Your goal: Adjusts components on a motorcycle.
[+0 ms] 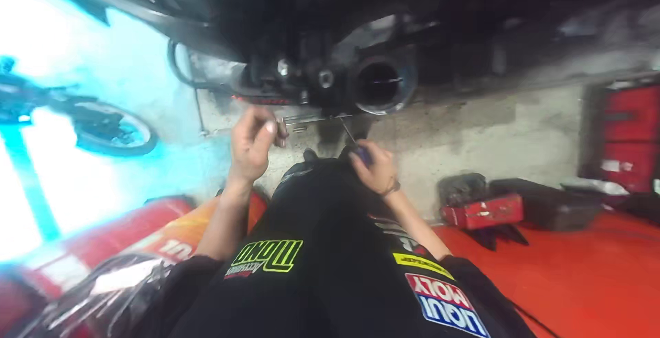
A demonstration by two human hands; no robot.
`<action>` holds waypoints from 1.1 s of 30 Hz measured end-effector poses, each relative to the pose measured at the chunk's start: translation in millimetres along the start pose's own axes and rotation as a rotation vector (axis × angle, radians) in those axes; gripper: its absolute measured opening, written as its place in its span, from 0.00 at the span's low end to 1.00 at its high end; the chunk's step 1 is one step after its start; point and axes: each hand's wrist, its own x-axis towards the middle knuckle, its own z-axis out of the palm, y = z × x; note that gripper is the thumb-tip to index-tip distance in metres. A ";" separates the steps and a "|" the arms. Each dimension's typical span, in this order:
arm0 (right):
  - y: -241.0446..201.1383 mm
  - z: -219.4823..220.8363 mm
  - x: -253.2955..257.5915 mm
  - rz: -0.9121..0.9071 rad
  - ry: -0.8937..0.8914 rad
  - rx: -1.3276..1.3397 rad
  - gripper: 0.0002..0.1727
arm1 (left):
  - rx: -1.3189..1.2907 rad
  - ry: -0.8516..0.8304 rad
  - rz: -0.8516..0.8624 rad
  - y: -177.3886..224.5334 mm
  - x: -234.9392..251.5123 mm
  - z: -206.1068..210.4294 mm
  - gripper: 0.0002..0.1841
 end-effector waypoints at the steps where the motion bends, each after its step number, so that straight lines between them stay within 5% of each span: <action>1: -0.9 -4.7 1.1 0.082 0.000 0.101 0.18 | 0.089 -0.109 -0.051 -14.5 -4.1 10.2 0.13; 5: -11.2 -15.5 8.5 0.286 -0.132 0.364 0.16 | 0.310 -0.410 -0.099 -79.8 -27.0 83.1 0.16; 11: -7.5 -44.7 -1.1 0.490 -0.079 0.583 0.10 | 0.265 -0.306 0.064 -84.5 -18.4 145.1 0.11; 18: 15.1 -110.1 -0.4 0.350 -0.114 0.706 0.09 | 0.222 -0.247 0.081 -47.1 9.1 201.7 0.10; 23: 47.6 -182.7 -4.4 0.236 -0.009 0.847 0.06 | 0.115 -0.176 0.025 -32.0 37.5 299.7 0.12; 28: 81.7 -259.3 -11.2 0.215 0.059 0.936 0.05 | 0.067 0.038 0.156 -33.7 64.4 401.7 0.14; 33: 99.1 -306.2 -12.6 0.264 0.103 1.041 0.02 | 0.107 0.196 0.201 -26.6 83.1 466.5 0.15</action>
